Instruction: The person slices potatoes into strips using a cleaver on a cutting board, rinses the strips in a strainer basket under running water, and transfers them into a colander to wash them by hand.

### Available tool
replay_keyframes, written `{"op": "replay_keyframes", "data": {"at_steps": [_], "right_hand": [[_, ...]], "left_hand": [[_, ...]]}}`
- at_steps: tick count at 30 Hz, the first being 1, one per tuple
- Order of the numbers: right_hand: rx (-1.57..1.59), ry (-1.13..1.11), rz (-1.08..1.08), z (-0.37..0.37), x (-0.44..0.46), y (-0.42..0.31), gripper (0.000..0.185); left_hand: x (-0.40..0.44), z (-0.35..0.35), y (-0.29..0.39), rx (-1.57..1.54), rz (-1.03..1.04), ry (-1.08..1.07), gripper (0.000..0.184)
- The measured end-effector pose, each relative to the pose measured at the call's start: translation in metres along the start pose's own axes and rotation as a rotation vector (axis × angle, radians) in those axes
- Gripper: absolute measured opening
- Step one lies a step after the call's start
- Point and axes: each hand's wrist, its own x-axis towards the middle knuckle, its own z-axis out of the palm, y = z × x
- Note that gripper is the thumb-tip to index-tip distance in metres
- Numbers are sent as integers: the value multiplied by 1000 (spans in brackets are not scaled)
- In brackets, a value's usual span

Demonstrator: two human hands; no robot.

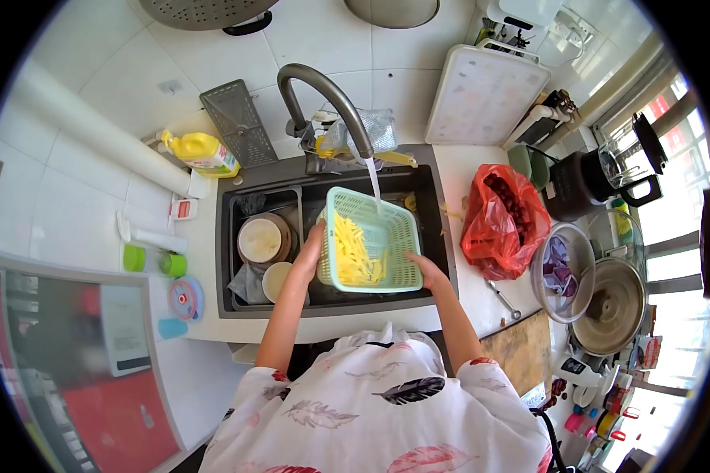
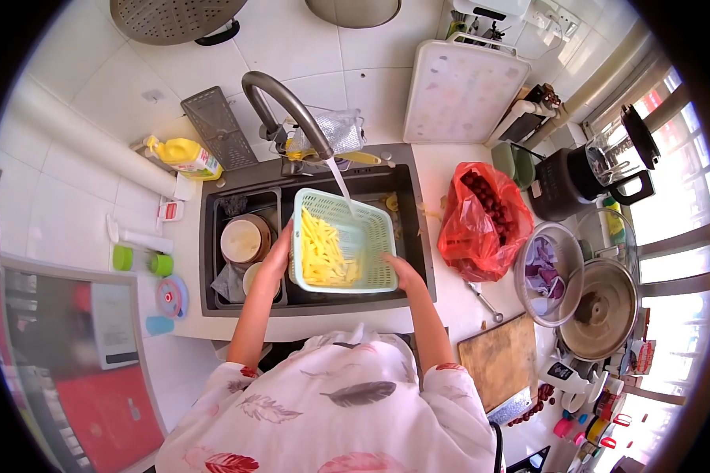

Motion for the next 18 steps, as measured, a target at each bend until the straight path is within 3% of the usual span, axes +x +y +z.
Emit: {"op": "replay_keyframes", "data": {"at_steps": [3, 6, 9, 10, 12, 14, 17, 18], "right_hand": [[-210, 83, -154, 17, -1, -11, 35], [-242, 114, -249, 23, 5, -24, 33], [-294, 192, -382, 19, 10, -34, 30], [-385, 248, -422, 16, 9, -37, 29], [-488, 322, -478, 12, 4, -44, 27], [-595, 305, -496, 12, -1, -53, 27], [-783, 257, -546, 21, -8, -61, 36], [-1130, 544, -531, 43, -21, -65, 39]], "left_hand": [[-10, 13, 27, -82, -14, -38, 61], [6, -6, 25, -42, -132, -165, 76], [5, -10, 24, 25, -119, -255, 77], [-2, -6, 24, 37, -121, -115, 71], [1, -11, 11, 146, -109, -73, 64], [16, -21, -13, 343, -82, 89, 49], [27, -39, -44, 382, -148, 162, 38], [29, -37, -52, 381, -149, 160, 38]]}}
